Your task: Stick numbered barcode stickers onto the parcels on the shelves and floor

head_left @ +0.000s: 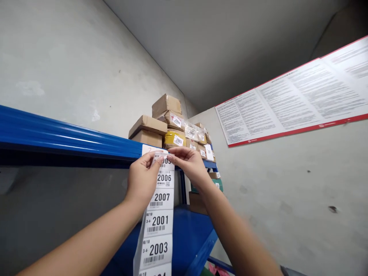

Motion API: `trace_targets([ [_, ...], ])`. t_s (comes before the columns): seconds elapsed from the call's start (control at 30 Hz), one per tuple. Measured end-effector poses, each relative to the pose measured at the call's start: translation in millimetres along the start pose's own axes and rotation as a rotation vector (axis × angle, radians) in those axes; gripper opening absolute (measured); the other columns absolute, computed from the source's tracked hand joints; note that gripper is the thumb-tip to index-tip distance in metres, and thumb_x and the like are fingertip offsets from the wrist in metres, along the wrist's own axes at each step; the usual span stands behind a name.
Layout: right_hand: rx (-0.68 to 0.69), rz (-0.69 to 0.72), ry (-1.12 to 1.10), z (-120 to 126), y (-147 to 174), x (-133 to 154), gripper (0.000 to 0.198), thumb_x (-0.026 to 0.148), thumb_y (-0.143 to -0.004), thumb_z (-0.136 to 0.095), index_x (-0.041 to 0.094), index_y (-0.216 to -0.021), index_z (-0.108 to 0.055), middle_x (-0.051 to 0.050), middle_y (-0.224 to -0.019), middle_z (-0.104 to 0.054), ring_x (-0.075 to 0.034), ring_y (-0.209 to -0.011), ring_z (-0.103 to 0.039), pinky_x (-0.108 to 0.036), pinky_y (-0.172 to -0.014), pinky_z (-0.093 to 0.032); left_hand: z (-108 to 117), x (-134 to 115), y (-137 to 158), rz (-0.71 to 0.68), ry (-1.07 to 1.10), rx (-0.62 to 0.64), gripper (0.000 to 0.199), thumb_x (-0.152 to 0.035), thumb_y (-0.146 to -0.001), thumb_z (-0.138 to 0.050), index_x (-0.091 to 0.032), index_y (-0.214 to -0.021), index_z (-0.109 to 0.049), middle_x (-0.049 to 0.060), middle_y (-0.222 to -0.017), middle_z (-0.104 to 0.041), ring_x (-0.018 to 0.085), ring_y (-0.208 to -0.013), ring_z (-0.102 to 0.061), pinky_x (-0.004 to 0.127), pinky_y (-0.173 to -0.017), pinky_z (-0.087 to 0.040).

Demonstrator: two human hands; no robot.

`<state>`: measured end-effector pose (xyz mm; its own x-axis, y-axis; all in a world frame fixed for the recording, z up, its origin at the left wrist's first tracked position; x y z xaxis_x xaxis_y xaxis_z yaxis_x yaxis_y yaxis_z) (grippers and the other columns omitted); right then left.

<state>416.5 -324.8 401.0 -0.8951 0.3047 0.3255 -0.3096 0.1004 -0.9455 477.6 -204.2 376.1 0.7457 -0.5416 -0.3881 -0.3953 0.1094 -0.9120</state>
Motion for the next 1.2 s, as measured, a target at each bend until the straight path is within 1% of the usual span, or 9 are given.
trace_targets([
  [0.17, -0.066, -0.013, 0.026, 9, 4, 0, 0.024, 0.035, -0.052, -0.082, 0.021, -0.067, -0.07, 0.002, -0.061, -0.064, -0.01, -0.055, -0.054, -0.023, -0.052, -0.047, -2, 4, -6, -0.052, -0.146, -0.014, 0.025, -0.042, -0.074, -0.062, -0.017, -0.075, -0.064, 0.002, -0.07, -0.066, 0.015, -0.064, -0.056, 0.024, -0.057, -0.041],
  [0.33, -0.122, 0.038, 0.054, 7, 10, 3, 0.02, 0.037, -0.06, -0.076, 0.023, -0.071, -0.069, 0.0, -0.069, -0.065, -0.012, -0.06, -0.055, -0.022, -0.047, -0.046, 4, -6, -8, -0.169, -0.343, -0.134, 0.035, -0.047, -0.078, -0.056, -0.018, -0.059, -0.052, -0.003, -0.053, -0.054, 0.011, -0.051, -0.045, 0.023, -0.05, -0.033],
  [0.43, -0.09, -0.069, -0.059, 7, 6, -7, 0.025, 0.034, -0.056, -0.08, 0.023, -0.077, -0.071, 0.0, -0.07, -0.067, -0.011, -0.06, -0.056, -0.023, -0.05, -0.046, 0, -8, -7, -0.191, -0.225, -0.102, 0.035, -0.046, -0.079, -0.057, -0.017, -0.06, -0.054, -0.003, -0.054, -0.054, 0.01, -0.051, -0.045, 0.022, -0.049, -0.033],
  [0.5, -0.058, -0.094, -0.091, 9, 3, -10, 0.023, 0.033, -0.055, -0.081, 0.022, -0.073, -0.071, 0.001, -0.066, -0.066, -0.01, -0.057, -0.055, -0.023, -0.052, -0.046, -5, -3, -8, -0.115, -0.087, -0.026, 0.028, -0.043, -0.074, -0.063, -0.016, -0.067, -0.061, -0.001, -0.058, -0.059, 0.011, -0.054, -0.05, 0.022, -0.05, -0.037],
  [0.67, -0.133, 0.072, 0.062, 26, 6, 1, 0.018, 0.036, -0.06, -0.078, 0.022, -0.07, -0.071, 0.0, -0.068, -0.067, -0.013, -0.061, -0.057, -0.028, -0.059, -0.049, -11, 10, -9, 0.074, 0.099, 0.066, 0.033, -0.03, -0.059, -0.075, -0.013, -0.087, -0.07, 0.007, -0.085, -0.072, 0.019, -0.077, -0.064, 0.027, -0.067, -0.051],
  [0.87, -0.101, 0.161, 0.265, 26, 15, 9, 0.022, 0.033, -0.061, -0.078, 0.024, -0.079, -0.071, 0.0, -0.072, -0.067, -0.016, -0.065, -0.058, -0.032, -0.062, -0.051, -15, 14, -11, 0.029, 0.008, 0.111, 0.03, -0.04, -0.061, -0.071, -0.015, -0.078, -0.069, 0.005, -0.074, -0.07, 0.018, -0.068, -0.062, 0.027, -0.061, -0.047],
  [1.0, -0.159, 0.243, 0.329, 25, 16, 12, 0.009, 0.03, -0.069, -0.072, 0.024, -0.075, -0.069, -0.002, -0.074, -0.069, -0.018, -0.068, -0.061, -0.034, -0.066, -0.051, -12, 13, -14, -0.06, -0.187, 0.058, 0.031, -0.048, -0.069, -0.062, -0.017, -0.067, -0.061, 0.001, -0.059, -0.061, 0.014, -0.055, -0.051, 0.023, -0.049, -0.036],
  [1.1, -0.174, 0.259, 0.314, 20, 16, 10, 0.004, 0.028, -0.072, -0.068, 0.024, -0.072, -0.068, -0.002, -0.076, -0.069, -0.018, -0.073, -0.062, -0.034, -0.07, -0.05, -8, 6, -15, -0.15, -0.34, -0.04, 0.039, -0.05, -0.076, -0.055, -0.019, -0.053, -0.045, -0.004, -0.047, -0.046, 0.011, -0.048, -0.038, 0.023, -0.046, -0.026],
  [1.2, -0.188, 0.304, 0.275, 19, 10, 13, 0.003, 0.027, -0.072, -0.067, 0.024, -0.073, -0.066, -0.001, -0.076, -0.068, -0.017, -0.073, -0.061, -0.033, -0.07, -0.049, -9, 2, -17, -0.16, -0.341, -0.055, 0.05, -0.054, -0.076, -0.054, -0.02, -0.049, -0.03, -0.006, -0.045, -0.031, 0.01, -0.048, -0.028, 0.024, -0.046, -0.022],
])
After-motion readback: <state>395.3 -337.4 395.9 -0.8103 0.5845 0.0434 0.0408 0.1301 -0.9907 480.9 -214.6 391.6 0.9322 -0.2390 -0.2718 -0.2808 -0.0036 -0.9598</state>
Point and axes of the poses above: each hand's wrist, its own y-axis away from the middle knuckle, its own z-axis out of the back of the hand, x = y × z, the point moved 8 cm from there along -y, towards the middle knuckle
